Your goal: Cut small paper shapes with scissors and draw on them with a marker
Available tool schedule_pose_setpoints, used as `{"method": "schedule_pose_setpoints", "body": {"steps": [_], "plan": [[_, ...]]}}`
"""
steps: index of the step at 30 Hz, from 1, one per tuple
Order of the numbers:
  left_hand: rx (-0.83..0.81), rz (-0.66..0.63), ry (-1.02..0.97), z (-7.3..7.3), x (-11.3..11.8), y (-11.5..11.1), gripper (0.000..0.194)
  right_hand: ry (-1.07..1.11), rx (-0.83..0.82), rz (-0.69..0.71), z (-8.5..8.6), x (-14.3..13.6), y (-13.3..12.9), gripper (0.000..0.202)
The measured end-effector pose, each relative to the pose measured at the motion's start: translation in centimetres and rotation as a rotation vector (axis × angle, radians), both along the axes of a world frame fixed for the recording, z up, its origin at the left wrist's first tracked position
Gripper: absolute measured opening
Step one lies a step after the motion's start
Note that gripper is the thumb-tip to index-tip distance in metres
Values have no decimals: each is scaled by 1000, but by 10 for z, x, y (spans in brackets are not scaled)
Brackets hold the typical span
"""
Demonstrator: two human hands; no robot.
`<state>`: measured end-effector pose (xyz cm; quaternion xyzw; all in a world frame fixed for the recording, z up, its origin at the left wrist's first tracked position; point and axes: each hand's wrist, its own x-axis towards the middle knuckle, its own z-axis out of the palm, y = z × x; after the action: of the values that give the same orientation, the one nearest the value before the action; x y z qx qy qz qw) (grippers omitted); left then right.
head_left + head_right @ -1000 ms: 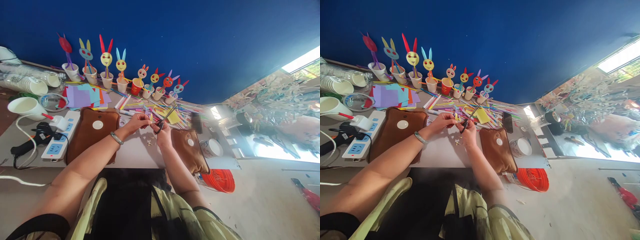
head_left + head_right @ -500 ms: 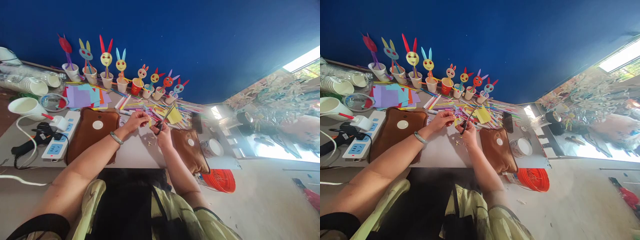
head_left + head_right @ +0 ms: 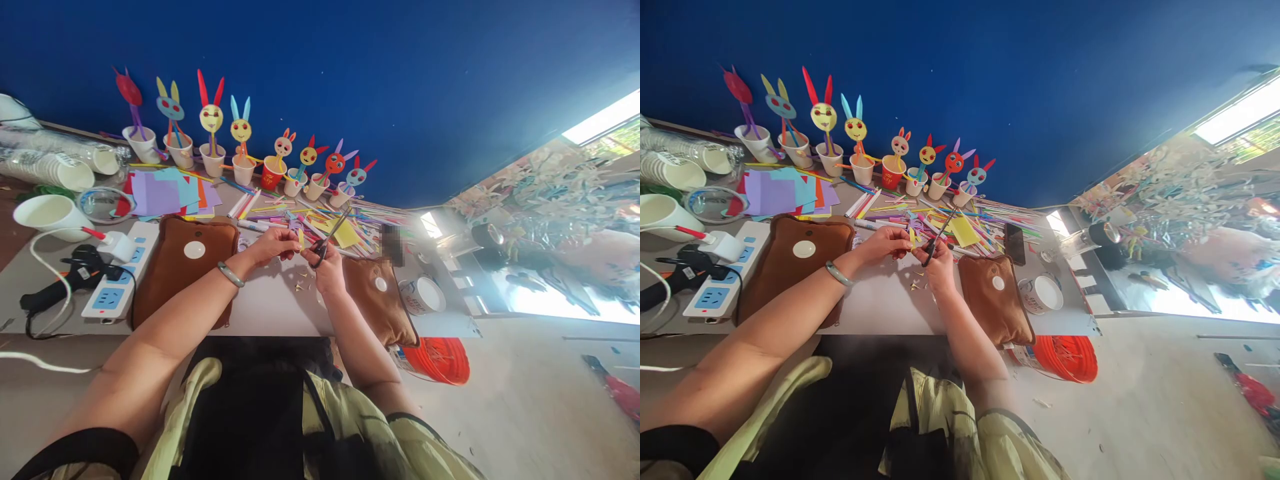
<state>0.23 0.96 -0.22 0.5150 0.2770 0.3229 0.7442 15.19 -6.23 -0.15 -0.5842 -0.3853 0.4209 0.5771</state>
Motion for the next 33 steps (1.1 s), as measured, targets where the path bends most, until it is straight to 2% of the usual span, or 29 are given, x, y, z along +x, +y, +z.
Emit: {"method": "schedule_pose_setpoints", "body": {"steps": [4, 10, 16, 22, 33], "plan": [[8, 56, -2, 1, 1, 1, 23, -62, -17, 37, 0, 0, -3, 41], [14, 222, -65, 2, 1, 5, 18, -212, -91, 249, -4, 5, -18, 48], [49, 239, -102, 4, 0, 5, 18, -218, -187, 406, -11, 6, -25, 55], [29, 249, -80, 3, 0, 6, 14, -207, -229, 437, -14, 5, -26, 55], [56, 233, -62, 1, 1, 6, 13, -192, -210, 396, -11, 2, -26, 55]]}}
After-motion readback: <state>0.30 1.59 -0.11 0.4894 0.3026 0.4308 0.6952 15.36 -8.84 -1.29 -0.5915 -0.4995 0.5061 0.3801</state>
